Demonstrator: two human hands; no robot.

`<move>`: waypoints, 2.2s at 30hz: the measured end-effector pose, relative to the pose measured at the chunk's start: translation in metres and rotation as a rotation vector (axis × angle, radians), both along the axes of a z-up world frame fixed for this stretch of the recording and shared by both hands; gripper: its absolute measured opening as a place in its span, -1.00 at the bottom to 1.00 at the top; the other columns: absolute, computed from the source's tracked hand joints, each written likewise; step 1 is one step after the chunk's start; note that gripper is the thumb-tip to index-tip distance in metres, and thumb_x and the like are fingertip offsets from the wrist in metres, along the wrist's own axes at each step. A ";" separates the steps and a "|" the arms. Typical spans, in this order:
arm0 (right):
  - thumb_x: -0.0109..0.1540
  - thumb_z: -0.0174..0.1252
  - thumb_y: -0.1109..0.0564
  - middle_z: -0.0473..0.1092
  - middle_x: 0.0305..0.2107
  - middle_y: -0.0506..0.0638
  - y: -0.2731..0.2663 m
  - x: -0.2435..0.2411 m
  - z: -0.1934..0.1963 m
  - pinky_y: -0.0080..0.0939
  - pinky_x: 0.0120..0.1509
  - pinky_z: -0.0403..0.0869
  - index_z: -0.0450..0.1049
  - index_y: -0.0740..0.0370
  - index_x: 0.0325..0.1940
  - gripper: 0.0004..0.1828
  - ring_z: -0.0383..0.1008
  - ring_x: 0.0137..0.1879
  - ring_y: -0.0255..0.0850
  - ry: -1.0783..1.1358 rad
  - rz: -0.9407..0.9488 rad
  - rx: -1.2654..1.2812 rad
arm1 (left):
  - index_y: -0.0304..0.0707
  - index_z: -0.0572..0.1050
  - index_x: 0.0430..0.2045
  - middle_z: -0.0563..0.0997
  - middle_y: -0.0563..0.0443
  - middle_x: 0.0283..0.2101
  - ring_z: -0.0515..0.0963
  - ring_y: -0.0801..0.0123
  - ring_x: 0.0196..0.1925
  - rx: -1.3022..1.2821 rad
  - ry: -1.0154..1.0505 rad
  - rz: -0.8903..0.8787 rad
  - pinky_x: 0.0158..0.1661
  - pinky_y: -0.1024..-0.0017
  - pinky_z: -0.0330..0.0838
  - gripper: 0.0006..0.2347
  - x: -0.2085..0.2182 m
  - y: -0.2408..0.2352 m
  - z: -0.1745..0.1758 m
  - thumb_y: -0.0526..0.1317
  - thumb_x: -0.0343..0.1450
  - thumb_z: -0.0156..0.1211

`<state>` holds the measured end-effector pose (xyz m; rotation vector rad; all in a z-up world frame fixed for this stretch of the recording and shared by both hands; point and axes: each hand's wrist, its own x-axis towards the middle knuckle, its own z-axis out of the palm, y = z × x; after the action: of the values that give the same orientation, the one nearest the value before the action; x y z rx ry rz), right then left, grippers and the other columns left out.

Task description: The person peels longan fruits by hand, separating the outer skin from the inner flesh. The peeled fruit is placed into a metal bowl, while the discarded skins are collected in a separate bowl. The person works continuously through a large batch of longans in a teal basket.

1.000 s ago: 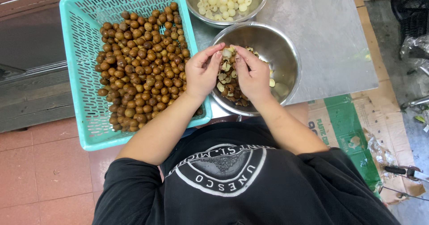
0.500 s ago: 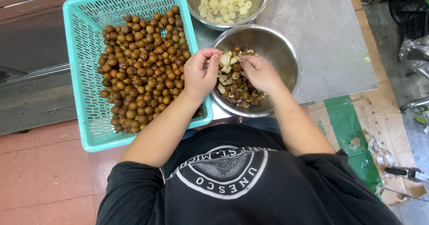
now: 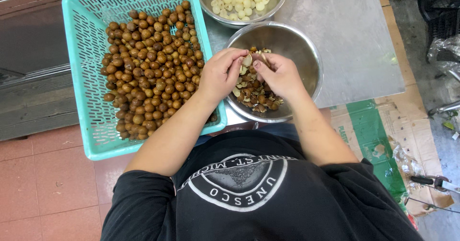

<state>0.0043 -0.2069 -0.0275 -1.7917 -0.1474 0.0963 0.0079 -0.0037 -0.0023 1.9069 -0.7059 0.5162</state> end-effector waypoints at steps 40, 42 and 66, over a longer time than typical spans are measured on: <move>0.29 0.26 0.11 0.57 -0.32 0.11 -0.022 0.002 0.020 -0.17 -0.13 0.51 0.60 0.21 0.08 -0.71 0.58 -0.29 -0.12 -0.289 -0.259 -0.475 | -0.32 0.39 0.10 0.67 0.00 -0.12 0.62 0.51 -0.20 -0.571 0.989 -0.340 -0.16 0.58 0.53 -0.70 0.033 0.009 -0.052 -0.43 0.46 0.08; 0.14 0.33 0.11 0.53 -0.32 0.25 -0.038 0.009 0.020 0.01 -0.12 0.49 0.45 0.34 0.23 -0.41 0.54 -0.22 0.08 -0.232 -0.078 -0.802 | -0.35 0.44 0.06 0.66 0.02 -0.14 0.62 0.50 -0.21 -0.500 0.981 -0.246 -0.18 0.58 0.56 -0.74 0.033 0.010 -0.043 -0.40 0.47 0.10; 0.25 0.00 0.13 0.23 0.32 -0.03 -0.048 0.000 -0.048 -0.30 0.01 0.52 -0.11 0.10 0.57 -0.19 0.47 0.18 -0.31 0.403 0.272 0.014 | -0.24 0.28 0.35 0.25 -0.21 0.48 0.32 0.01 0.50 -0.025 0.564 -0.095 0.41 0.18 0.26 -0.49 0.035 0.086 -0.031 -0.11 0.50 0.26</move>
<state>0.0046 -0.2551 -0.0757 -1.6943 -0.1006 0.6435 0.0431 0.0818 -0.0335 1.8600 -0.4105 -0.0809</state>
